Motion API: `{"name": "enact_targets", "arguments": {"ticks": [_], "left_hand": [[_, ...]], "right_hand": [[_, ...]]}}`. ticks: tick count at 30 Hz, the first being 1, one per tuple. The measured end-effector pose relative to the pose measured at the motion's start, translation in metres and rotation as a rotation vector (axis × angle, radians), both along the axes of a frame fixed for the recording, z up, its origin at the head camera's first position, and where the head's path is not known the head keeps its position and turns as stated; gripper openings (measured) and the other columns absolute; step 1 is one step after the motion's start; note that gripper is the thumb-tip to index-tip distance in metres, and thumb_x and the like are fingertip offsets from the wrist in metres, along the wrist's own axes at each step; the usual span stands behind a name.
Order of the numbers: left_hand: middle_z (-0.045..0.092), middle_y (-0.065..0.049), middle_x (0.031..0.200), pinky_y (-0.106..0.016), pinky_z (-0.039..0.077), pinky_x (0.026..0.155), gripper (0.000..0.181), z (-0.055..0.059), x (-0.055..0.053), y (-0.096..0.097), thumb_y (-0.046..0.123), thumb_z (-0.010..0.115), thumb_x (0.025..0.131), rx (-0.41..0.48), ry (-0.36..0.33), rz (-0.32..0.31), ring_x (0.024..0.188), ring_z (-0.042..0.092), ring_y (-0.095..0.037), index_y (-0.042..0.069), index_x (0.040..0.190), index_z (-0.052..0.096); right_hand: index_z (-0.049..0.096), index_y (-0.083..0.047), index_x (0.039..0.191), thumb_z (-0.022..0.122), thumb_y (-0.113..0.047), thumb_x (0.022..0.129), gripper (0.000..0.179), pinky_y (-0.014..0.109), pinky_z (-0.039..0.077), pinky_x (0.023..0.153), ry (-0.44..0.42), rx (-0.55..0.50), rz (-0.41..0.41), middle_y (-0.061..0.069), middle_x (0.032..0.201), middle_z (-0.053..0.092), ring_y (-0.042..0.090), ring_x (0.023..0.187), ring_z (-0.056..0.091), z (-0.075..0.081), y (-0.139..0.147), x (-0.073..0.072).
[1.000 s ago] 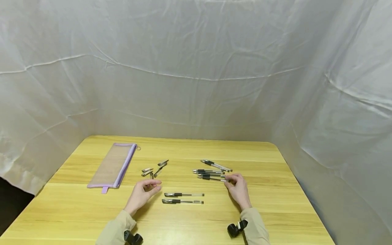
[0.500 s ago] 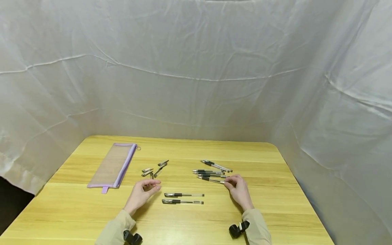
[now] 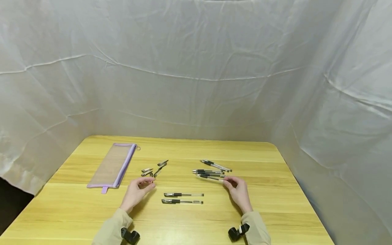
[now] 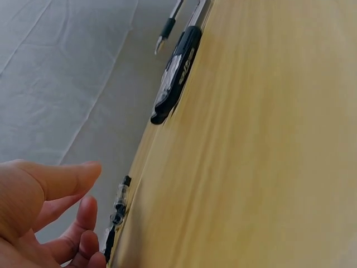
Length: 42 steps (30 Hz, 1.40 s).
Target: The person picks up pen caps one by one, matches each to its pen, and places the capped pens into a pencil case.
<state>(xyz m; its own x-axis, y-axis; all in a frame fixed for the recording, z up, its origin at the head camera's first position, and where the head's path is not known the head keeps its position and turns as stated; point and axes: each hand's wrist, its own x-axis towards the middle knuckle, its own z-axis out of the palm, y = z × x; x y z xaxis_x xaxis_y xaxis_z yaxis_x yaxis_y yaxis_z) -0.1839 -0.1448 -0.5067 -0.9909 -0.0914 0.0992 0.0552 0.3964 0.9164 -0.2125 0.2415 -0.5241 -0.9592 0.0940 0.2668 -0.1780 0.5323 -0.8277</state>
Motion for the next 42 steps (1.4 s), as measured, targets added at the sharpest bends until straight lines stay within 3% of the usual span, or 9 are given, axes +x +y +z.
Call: {"name": "enact_targets", "arguments": {"ticks": [7,12,17,23,33,39,42], "left_hand": [[0.072,-0.017,0.105,-0.036,0.05,0.087,0.03,0.001,-0.004,-0.01,0.005,0.08,0.08,-0.054,0.042,0.067,0.094,0.064,-0.025,0.003,0.109,0.074],[0.072,-0.021,0.111,-0.047,0.051,0.094,0.032,0.0,-0.005,-0.014,0.005,0.08,0.081,-0.077,0.046,0.069,0.1,0.066,-0.032,0.001,0.112,0.073],[0.068,-0.021,0.113,-0.051,0.046,0.095,0.036,-0.001,-0.006,-0.014,0.008,0.076,0.085,-0.171,0.064,0.019,0.101,0.06,-0.034,0.002,0.121,0.07],[0.058,-0.026,0.129,-0.063,0.034,0.104,0.036,-0.002,-0.004,-0.012,0.002,0.062,0.093,-0.27,0.11,-0.057,0.121,0.048,-0.049,0.0,0.128,0.065],[0.054,-0.019,0.147,-0.066,0.033,0.106,0.041,0.0,-0.003,-0.011,-0.011,0.054,0.087,-0.325,0.099,-0.104,0.127,0.045,-0.05,-0.002,0.124,0.068],[0.059,-0.02,0.141,-0.064,0.034,0.108,0.041,-0.002,-0.003,-0.012,-0.016,0.053,0.083,-0.319,0.107,-0.098,0.128,0.047,-0.048,-0.005,0.119,0.069],[0.066,-0.02,0.129,-0.06,0.04,0.107,0.035,-0.003,-0.004,-0.013,-0.017,0.056,0.082,-0.286,0.118,-0.076,0.123,0.053,-0.046,-0.004,0.11,0.074]], "right_hand": [[0.075,0.002,0.101,0.074,-0.003,0.089,0.013,0.014,0.05,0.071,-0.021,-0.112,0.042,0.021,0.098,0.075,-0.003,0.076,0.061,0.002,-0.006,0.003],[0.074,0.005,0.1,0.074,-0.001,0.088,0.014,0.013,0.051,0.07,-0.004,-0.141,0.052,0.021,0.097,0.075,-0.003,0.076,0.062,0.002,-0.009,0.004],[0.075,0.004,0.101,0.075,-0.001,0.087,0.014,0.014,0.051,0.072,-0.028,-0.141,0.05,0.019,0.098,0.075,-0.003,0.077,0.062,0.003,-0.01,0.004],[0.075,0.003,0.102,0.074,-0.003,0.088,0.014,0.015,0.051,0.074,-0.053,-0.147,0.053,0.021,0.102,0.074,-0.003,0.078,0.062,0.003,-0.011,0.004],[0.073,0.007,0.104,0.07,0.003,0.09,0.015,0.014,0.051,0.074,-0.088,-0.127,0.029,0.026,0.105,0.073,-0.001,0.08,0.061,0.004,-0.012,0.003],[0.073,0.006,0.105,0.074,-0.001,0.088,0.018,0.013,0.051,0.073,-0.089,-0.148,0.035,0.023,0.105,0.074,-0.003,0.079,0.061,0.005,-0.012,0.005],[0.073,0.005,0.104,0.075,-0.002,0.088,0.019,0.014,0.051,0.073,-0.082,-0.172,0.043,0.023,0.105,0.074,-0.002,0.078,0.061,0.004,-0.011,0.005]]}}
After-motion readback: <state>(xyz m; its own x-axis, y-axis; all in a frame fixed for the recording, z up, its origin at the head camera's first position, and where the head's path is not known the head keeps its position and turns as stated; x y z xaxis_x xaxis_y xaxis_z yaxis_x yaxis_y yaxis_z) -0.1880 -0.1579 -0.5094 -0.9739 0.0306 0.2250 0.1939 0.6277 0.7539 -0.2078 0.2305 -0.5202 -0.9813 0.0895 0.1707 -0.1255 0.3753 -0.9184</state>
